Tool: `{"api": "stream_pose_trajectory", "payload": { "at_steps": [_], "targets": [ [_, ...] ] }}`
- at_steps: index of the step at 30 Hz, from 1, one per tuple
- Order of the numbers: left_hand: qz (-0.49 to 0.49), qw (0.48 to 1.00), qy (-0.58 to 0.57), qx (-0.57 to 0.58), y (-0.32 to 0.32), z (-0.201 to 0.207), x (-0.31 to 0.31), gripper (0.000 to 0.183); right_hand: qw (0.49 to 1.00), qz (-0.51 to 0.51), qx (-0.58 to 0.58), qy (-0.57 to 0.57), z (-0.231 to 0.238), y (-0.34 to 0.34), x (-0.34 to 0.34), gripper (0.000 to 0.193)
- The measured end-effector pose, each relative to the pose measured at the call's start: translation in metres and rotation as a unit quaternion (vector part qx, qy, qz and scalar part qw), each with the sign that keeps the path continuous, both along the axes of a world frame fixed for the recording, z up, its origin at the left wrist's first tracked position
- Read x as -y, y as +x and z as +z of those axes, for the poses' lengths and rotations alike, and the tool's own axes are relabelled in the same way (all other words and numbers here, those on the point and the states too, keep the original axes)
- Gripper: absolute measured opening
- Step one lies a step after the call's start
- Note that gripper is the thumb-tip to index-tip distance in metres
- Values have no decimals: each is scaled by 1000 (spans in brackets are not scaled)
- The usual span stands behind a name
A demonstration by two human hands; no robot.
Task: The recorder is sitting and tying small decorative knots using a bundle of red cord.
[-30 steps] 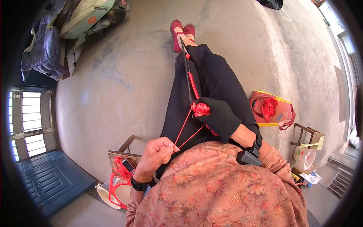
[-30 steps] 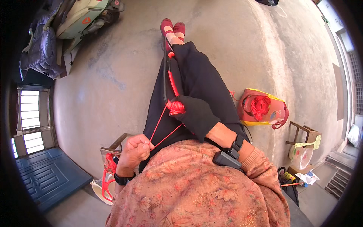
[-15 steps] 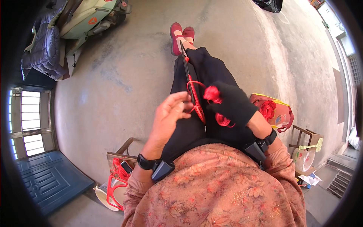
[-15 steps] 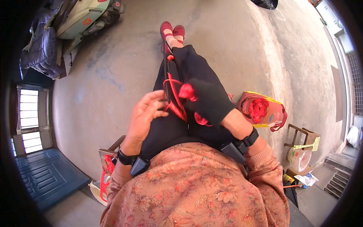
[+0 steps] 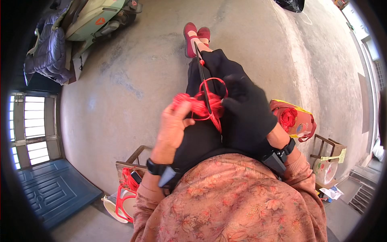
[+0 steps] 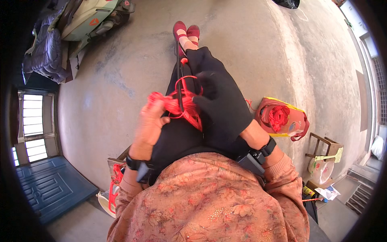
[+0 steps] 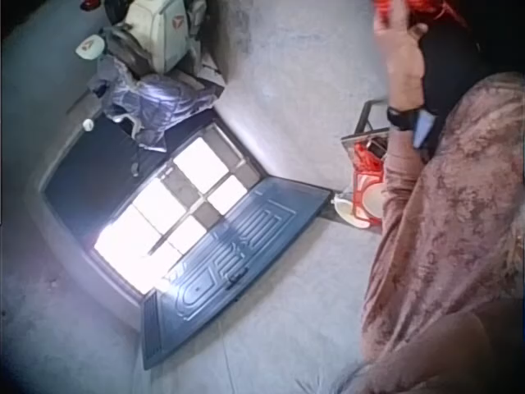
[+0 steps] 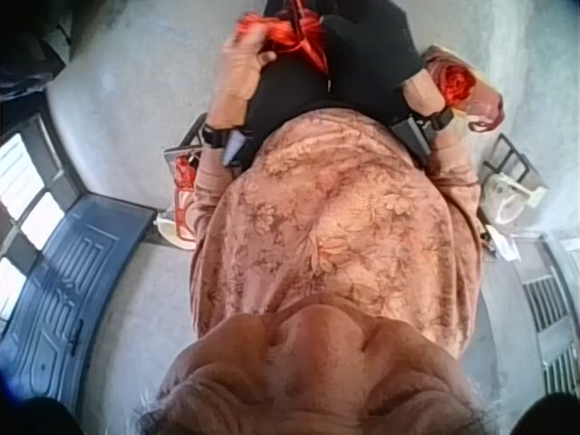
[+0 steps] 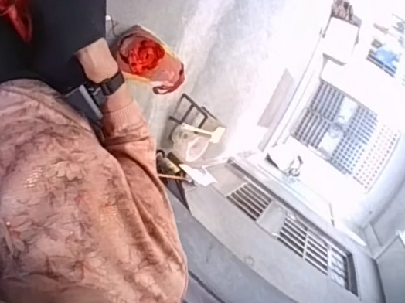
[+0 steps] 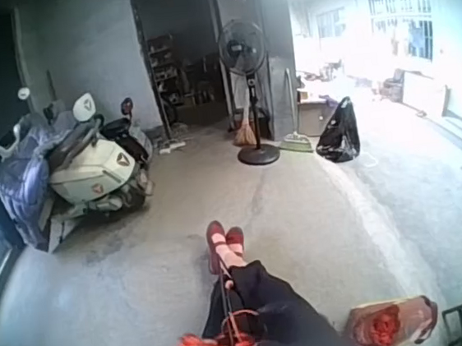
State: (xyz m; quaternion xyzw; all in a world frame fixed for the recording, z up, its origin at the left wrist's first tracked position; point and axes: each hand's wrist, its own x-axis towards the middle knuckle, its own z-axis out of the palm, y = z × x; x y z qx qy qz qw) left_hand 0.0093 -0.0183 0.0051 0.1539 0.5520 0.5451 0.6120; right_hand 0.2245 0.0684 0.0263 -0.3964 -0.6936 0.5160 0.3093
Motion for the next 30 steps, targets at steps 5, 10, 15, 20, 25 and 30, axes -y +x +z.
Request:
{"api": "stream_pose_trajectory", "payload": {
  "at_steps": [5,10,15,20,25,30],
  "targets": [
    [81,972,92,200,-34,66,16,44,990,-109,-1,86,22,-11,-8,50],
    [4,925,283,253,-34,118,51,47,897,201,46,391,47,-45,-6,29],
    [27,971,222,-91,-47,110,48,47,949,197,-151,-192,55,-3,2,14],
    [-85,971,49,-217,-2,51,21,34,908,111,-270,-301,43,14,23,17],
    [-109,907,69,-401,40,12,9,42,866,56,-301,-396,51,27,46,13],
    [-136,873,64,-464,33,2,10,42,928,41,-153,-338,68,34,50,6]
  ]
}}
